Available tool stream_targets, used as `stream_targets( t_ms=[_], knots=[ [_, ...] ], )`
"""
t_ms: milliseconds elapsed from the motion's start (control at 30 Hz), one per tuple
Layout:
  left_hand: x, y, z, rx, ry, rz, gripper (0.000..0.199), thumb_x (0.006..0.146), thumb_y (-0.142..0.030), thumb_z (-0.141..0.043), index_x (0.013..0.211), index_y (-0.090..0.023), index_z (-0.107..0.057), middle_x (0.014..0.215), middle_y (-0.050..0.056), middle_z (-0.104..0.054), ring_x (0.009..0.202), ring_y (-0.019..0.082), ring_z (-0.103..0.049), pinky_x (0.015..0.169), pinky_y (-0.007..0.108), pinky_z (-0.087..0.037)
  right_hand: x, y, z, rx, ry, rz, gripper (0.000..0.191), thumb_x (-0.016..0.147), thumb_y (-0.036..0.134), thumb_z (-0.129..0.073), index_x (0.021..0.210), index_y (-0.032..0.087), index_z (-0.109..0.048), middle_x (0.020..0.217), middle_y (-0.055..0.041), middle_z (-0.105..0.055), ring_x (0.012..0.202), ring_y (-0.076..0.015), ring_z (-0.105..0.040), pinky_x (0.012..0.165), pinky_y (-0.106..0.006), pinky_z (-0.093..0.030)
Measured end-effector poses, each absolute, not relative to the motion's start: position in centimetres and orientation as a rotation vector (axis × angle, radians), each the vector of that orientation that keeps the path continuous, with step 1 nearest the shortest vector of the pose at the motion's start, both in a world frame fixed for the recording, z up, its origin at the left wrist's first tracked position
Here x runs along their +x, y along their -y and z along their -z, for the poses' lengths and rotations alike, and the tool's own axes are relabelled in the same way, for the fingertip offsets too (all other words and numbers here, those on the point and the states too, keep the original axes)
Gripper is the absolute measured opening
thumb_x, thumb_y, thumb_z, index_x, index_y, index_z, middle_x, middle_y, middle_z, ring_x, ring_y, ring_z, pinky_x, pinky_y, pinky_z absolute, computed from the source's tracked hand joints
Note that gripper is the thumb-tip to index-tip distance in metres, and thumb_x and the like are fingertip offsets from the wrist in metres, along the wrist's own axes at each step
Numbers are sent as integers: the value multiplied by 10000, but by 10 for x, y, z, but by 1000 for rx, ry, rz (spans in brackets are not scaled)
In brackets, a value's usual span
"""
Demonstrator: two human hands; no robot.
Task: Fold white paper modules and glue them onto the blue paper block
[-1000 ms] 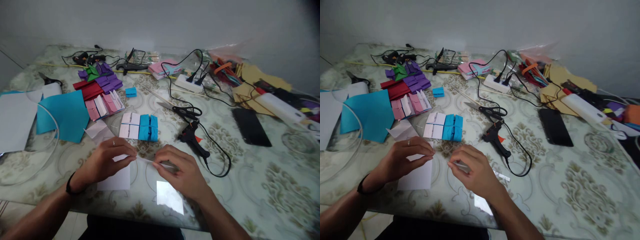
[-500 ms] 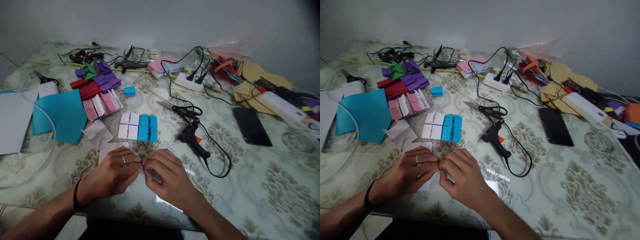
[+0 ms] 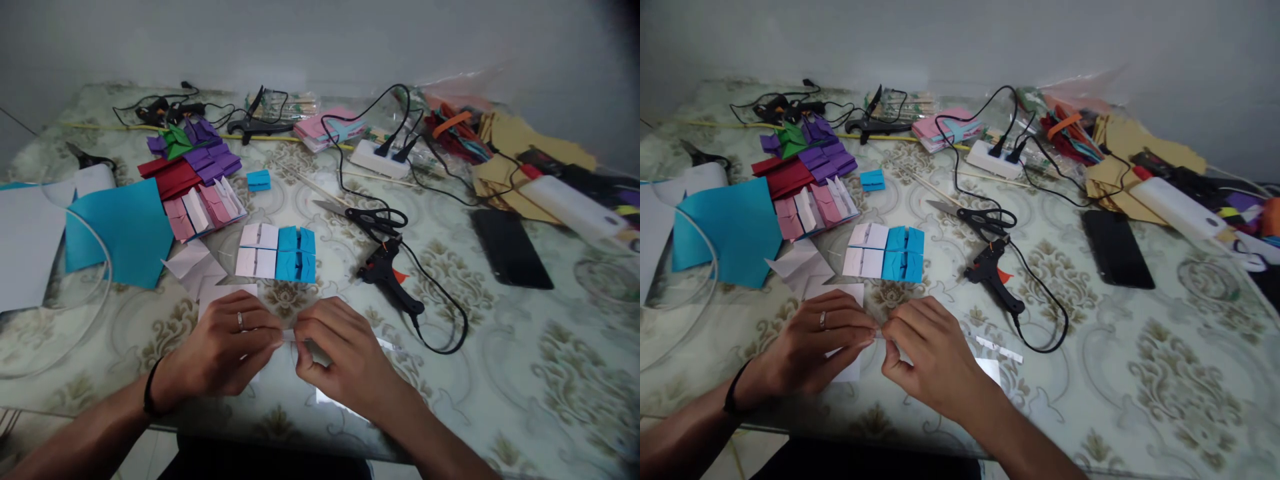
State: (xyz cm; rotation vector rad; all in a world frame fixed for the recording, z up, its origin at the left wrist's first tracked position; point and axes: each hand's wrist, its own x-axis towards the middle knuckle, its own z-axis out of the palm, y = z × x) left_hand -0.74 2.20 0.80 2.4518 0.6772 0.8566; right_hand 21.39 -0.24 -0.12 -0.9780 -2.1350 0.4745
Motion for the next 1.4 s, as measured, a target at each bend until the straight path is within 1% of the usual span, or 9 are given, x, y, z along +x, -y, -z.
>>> stream_targets(
  t_ms=[133, 367, 567, 667, 767, 900, 1167, 1300, 1400],
  knots=[
    [-9, -26, -12, 2441, -691, -873, 165, 916, -56, -644, 998, -192, -687, 964, 34, -809, 803, 193, -742, 788, 382, -578, 219, 1, 0, -986, 2112, -479, 176, 864, 24, -579, 833, 197, -584, 816, -43, -672, 757, -194, -599, 736, -352, -498],
    [-25, -36, -20, 2393, -791, -998, 151, 914, -27, -674, 951, -173, -688, 938, 43, -799, 821, 183, -739, 775, 362, -574, 240, -4, -9, -1124, 1992, -458, 218, 856, 2, -562, 841, 219, -542, 819, -24, -633, 800, -192, -623, 734, -329, -498],
    [-20, -32, -16, 2489, -769, -929, 174, 892, -20, -682, 979, -171, -680, 966, 45, -800, 841, 200, -736, 778, 382, -575, 233, -4, -9, -1047, 1973, -406, 161, 886, 91, -654, 977, 210, -595, 897, -63, -665, 851, -231, -619, 778, -396, -514],
    [-13, -27, -12, 2456, -736, -870, 200, 886, -22, -659, 1005, -182, -670, 970, 42, -798, 825, 212, -732, 770, 399, -586, 224, -2, -7, -998, 2024, -492, 149, 899, 73, -633, 945, 213, -607, 882, -61, -684, 827, -228, -613, 764, -403, -514],
    [-10, -24, -10, 2425, -713, -880, 179, 899, -39, -653, 1000, -187, -666, 961, 39, -797, 798, 206, -728, 776, 404, -600, 220, 0, -5, -984, 2047, -540, 164, 904, 49, -605, 910, 214, -606, 849, -51, -682, 793, -214, -605, 731, -387, -507],
    [-12, -23, -8, 2435, -702, -911, 182, 902, -41, -658, 1026, -173, -682, 988, 58, -804, 834, 210, -738, 804, 412, -614, 220, 1, -3, -980, 2041, -552, 180, 879, 30, -611, 888, 208, -591, 836, -42, -666, 767, -199, -586, 707, -372, -491],
    [-10, -24, -13, 2415, -677, -912, 179, 937, -75, -643, 1051, -209, -674, 972, 44, -815, 815, 210, -768, 794, 407, -633, 219, 2, 0, -980, 2071, -520, 200, 829, 3, -589, 850, 201, -575, 814, -43, -651, 750, -196, -575, 688, -362, -491],
    [-10, -25, -17, 2372, -664, -929, 184, 930, -68, -628, 1020, -225, -664, 935, 25, -817, 781, 215, -778, 768, 409, -637, 222, 2, -5, -1001, 2059, -533, 194, 845, 22, -576, 836, 216, -566, 809, -35, -653, 742, -193, -580, 681, -355, -493],
    [-12, -27, -20, 2357, -653, -940, 181, 918, -52, -650, 1014, -202, -678, 940, 37, -818, 791, 213, -777, 776, 404, -631, 226, 0, -10, -1001, 2038, -549, 193, 856, 28, -573, 830, 219, -566, 804, -34, -653, 739, -193, -585, 683, -355, -497]
  ],
)
